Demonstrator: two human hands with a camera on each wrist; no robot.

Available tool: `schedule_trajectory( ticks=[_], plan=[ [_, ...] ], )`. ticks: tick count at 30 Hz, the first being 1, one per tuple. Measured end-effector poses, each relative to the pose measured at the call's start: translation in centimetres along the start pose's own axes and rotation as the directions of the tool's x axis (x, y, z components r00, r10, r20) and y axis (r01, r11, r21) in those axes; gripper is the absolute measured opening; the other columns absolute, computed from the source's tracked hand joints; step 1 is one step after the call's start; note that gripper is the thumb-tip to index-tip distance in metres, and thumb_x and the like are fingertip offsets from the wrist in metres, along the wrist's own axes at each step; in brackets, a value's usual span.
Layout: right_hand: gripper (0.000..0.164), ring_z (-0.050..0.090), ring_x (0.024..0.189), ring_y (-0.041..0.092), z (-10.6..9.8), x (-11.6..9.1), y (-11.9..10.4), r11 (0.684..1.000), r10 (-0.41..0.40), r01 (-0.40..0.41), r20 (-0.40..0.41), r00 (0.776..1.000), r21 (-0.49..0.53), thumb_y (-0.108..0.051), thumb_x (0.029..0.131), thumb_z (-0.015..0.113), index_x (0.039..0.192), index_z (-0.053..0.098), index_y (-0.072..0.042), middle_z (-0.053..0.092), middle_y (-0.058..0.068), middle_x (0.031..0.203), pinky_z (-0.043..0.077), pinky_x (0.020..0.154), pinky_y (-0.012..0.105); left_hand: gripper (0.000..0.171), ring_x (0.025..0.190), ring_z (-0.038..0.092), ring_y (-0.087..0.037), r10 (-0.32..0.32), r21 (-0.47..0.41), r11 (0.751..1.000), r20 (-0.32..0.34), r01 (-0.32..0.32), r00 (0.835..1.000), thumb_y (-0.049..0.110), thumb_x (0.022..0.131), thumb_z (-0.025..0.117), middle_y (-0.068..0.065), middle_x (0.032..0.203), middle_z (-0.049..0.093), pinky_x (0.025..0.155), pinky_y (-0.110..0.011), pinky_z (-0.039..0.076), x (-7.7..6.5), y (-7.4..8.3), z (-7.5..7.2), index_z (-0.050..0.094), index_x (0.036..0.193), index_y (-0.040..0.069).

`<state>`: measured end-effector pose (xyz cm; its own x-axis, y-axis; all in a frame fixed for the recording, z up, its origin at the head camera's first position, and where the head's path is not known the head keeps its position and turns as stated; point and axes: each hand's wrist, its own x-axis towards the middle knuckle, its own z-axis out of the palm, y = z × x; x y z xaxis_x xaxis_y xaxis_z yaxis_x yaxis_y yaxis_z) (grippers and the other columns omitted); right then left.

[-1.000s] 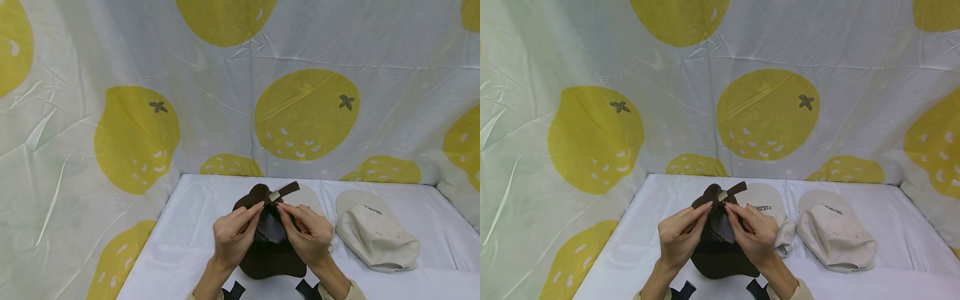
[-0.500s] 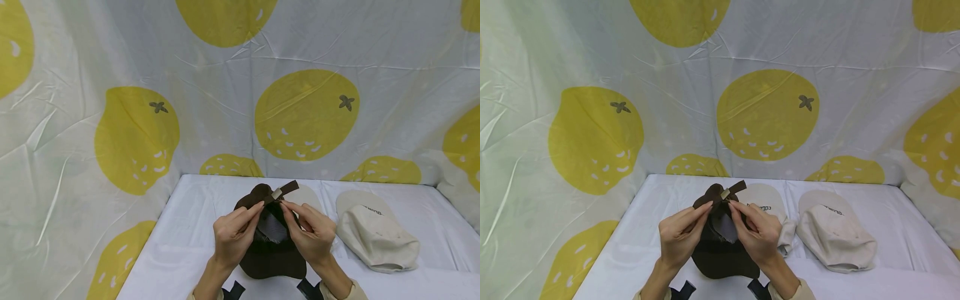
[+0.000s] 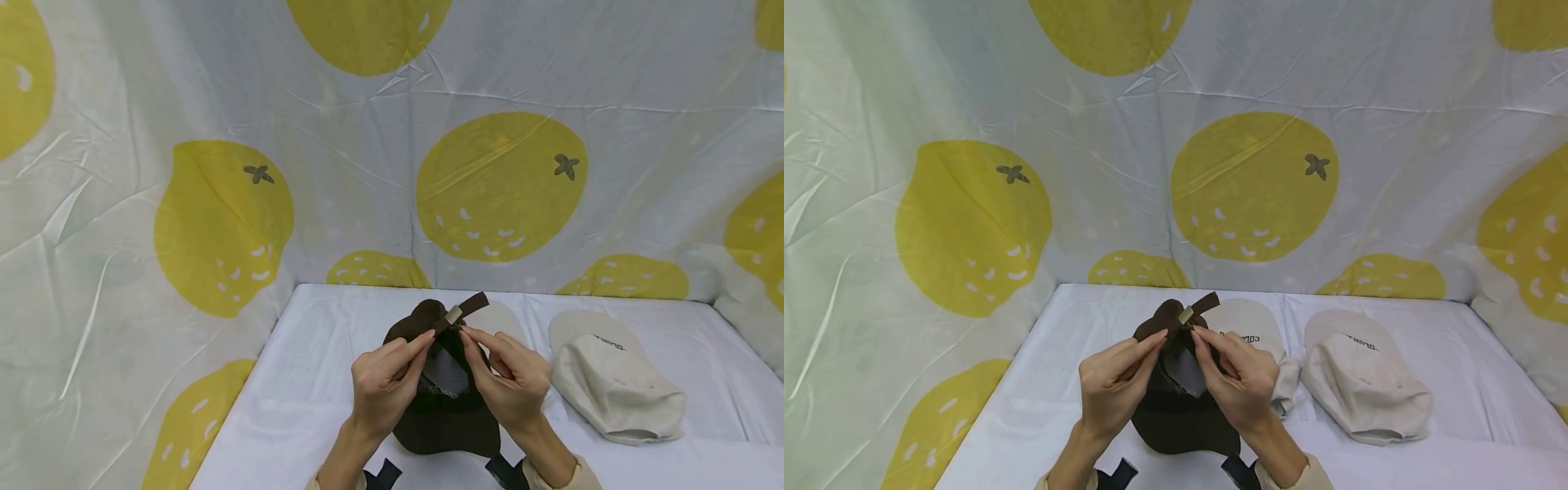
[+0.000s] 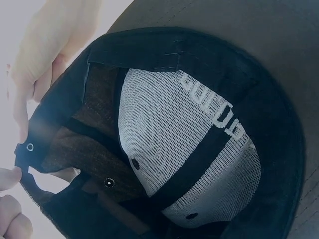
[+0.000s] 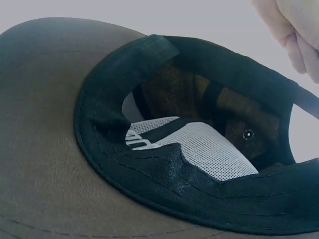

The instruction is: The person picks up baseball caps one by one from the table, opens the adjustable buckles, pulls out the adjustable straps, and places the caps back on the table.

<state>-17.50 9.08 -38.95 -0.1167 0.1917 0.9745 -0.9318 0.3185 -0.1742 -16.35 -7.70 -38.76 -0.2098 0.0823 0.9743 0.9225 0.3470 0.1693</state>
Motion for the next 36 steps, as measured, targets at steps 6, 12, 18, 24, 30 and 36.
schedule_trajectory(
  ticks=[6, 12, 18, 24, 30, 36],
  plan=[
    [0.03, 0.017, 0.048, 0.001, 0.01, 0.04, -0.04, 1.0, 0.0, 0.0, -0.003, 1.0, 0.0, -0.012, 0.095, 0.076, 0.077, 0.075, 0.013, 0.027, -0.005, 0.05, 0.011, 0.048, 0.01, 0.017, 0.047, 0.026, -0.001, 0.012, -0.006, 1.0, 0.013, -0.012, 1.0, 0.003, 0.099, 0.067, 0.005, 0.053, 0.04, 0.042, -0.012, 0.022, 0.01, 0.06, 0.08, 0.079, 0.099, -0.009],
    [0.029, 0.015, 0.049, 0.001, 0.01, 0.12, 0.02, 1.0, -0.011, 0.011, 0.013, 1.0, 0.029, -0.01, 0.095, 0.075, 0.078, 0.075, 0.014, 0.027, -0.005, 0.051, 0.009, 0.048, 0.011, 0.019, 0.047, 0.026, -0.001, -0.004, -0.02, 1.0, 0.012, 0.004, 1.0, 0.004, 0.1, 0.066, 0.004, 0.052, 0.046, 0.041, -0.012, 0.023, 0.06, 0.03, -0.13, 0.079, 0.099, -0.01],
    [0.028, 0.015, 0.048, 0.001, -0.03, 0.12, 0.07, 0.999, -0.013, 0.012, 0.026, 1.0, 0.036, -0.008, 0.095, 0.075, 0.079, 0.075, 0.015, 0.029, -0.006, 0.049, 0.009, 0.047, 0.011, 0.018, 0.046, 0.027, -0.001, -0.009, -0.022, 1.0, 0.017, 0.009, 1.0, 0.004, 0.1, 0.066, 0.004, 0.052, 0.047, 0.041, -0.012, 0.023, 0.05, 0.0, -0.22, 0.079, 0.099, -0.01],
    [0.03, 0.015, 0.048, 0.0, -0.02, 0.15, -0.03, 1.0, -0.018, 0.018, 0.026, 0.999, 0.012, -0.01, 0.095, 0.075, 0.078, 0.074, 0.015, 0.03, -0.006, 0.048, 0.009, 0.047, 0.01, 0.017, 0.047, 0.027, -0.001, -0.011, -0.018, 1.0, 0.008, 0.011, 1.0, 0.003, 0.1, 0.066, 0.004, 0.052, 0.047, 0.041, -0.013, 0.023, 0.1, 0.02, -0.3, 0.079, 0.099, -0.009],
    [0.031, 0.015, 0.047, 0.0, 0.02, 0.11, -0.14, 0.999, -0.036, 0.037, 0.01, 0.999, -0.01, -0.01, 0.095, 0.075, 0.077, 0.074, 0.016, 0.035, -0.005, 0.046, 0.01, 0.048, 0.01, 0.018, 0.046, 0.029, -0.002, -0.011, -0.028, 1.0, 0.017, 0.012, 1.0, 0.003, 0.099, 0.066, 0.004, 0.053, 0.049, 0.041, -0.012, 0.025, 0.12, 0.16, -0.11, 0.078, 0.099, -0.01],
    [0.033, 0.015, 0.047, 0.0, 0.11, 0.1, -0.24, 0.999, -0.048, 0.048, -0.02, 0.999, -0.016, -0.01, 0.095, 0.075, 0.074, 0.074, 0.016, 0.038, -0.002, 0.045, 0.011, 0.048, 0.01, 0.018, 0.046, 0.03, -0.002, -0.02, -0.03, 0.999, 0.018, 0.02, 1.0, 0.003, 0.099, 0.066, 0.003, 0.053, 0.05, 0.041, -0.012, 0.025, 0.09, 0.25, -0.09, 0.078, 0.099, -0.01]
  ],
)
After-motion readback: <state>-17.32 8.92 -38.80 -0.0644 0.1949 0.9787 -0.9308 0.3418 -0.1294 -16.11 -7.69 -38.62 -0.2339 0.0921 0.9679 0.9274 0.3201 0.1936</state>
